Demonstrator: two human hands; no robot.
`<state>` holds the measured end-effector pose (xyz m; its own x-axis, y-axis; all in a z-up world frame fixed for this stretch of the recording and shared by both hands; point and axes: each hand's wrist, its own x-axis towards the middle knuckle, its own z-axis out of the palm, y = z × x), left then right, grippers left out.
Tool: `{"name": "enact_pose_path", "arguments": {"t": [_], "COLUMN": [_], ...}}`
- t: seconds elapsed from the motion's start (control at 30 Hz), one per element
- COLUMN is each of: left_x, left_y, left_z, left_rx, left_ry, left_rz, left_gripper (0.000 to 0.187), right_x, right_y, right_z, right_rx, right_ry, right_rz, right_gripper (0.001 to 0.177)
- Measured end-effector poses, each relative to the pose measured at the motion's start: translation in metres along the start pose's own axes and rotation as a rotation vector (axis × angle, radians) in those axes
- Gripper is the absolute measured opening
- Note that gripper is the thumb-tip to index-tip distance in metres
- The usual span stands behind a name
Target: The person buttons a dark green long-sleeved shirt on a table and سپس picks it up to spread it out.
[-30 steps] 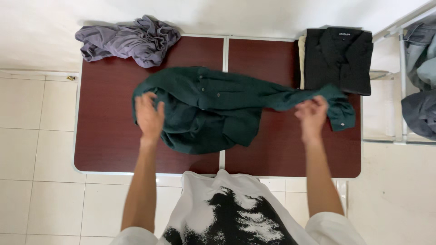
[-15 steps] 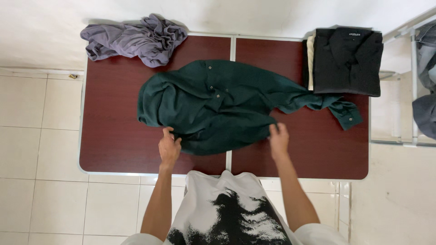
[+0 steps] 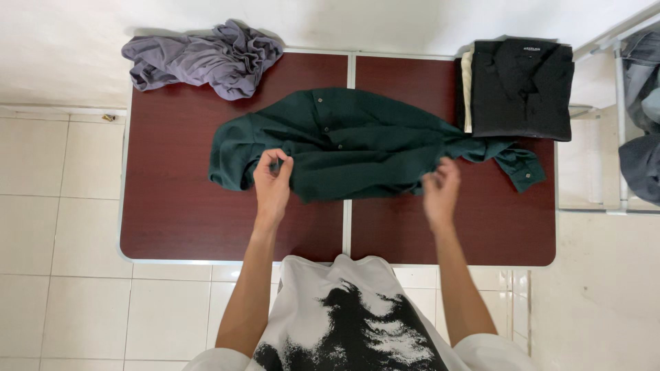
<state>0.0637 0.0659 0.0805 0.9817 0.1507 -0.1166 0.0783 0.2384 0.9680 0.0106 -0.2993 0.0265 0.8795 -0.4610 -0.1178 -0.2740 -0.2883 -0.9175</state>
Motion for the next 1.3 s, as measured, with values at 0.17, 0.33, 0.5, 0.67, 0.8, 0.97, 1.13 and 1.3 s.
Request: {"name": "enact_pose_path", "arguments": {"t": [0.17,0.33,0.5,0.67,0.8,0.97,1.13,1.3], "left_x": [-0.015,-0.029,-0.021,-0.042,-0.060,-0.039,-0.029,-0.012], "left_y": [-0.012,-0.003,0.000,-0.003,-0.019,-0.027,-0.007,0.016], "left_z": [0.018,0.040,0.031,0.034,0.052,0.030,0.008,-0.025], "left_rx": [-0.039,-0.101,0.214,0.701,0.762,0.863,0.540,0.504], "left_ry": [-0.115,-0.291,-0.302,-0.582,-0.425,-0.117,-0.015,-0.170], "left_rz": [-0.109,-0.065,0.261,0.112,0.256,0.278,0.173,0.133], "left_gripper": [0.018,0.023,0.050,0.079,0.069,0.031,0.022,0.007], "right_x": [-0.051,-0.066,-0.063,-0.066,-0.073,-0.064,-0.038,-0.011], "right_y": [-0.020,-0.037,-0.042,-0.086,-0.112,-0.101,-0.059,-0.027], "right_z": [0.055,0.101,0.105,0.097,0.095,0.076,0.040,-0.007], "right_rx": [-0.536,-0.555,-0.188,-0.084,-0.106,-0.397,-0.620,-0.431], "right_ry": [-0.352,-0.349,-0.395,-0.387,-0.391,-0.309,-0.029,0.209], "right_rz": [-0.234,-0.530,-0.275,-0.236,-0.361,-0.516,-0.395,-0.344], "right_gripper": [0.086,0.061,0.031,0.034,0.042,0.044,0.042,0.035]}}
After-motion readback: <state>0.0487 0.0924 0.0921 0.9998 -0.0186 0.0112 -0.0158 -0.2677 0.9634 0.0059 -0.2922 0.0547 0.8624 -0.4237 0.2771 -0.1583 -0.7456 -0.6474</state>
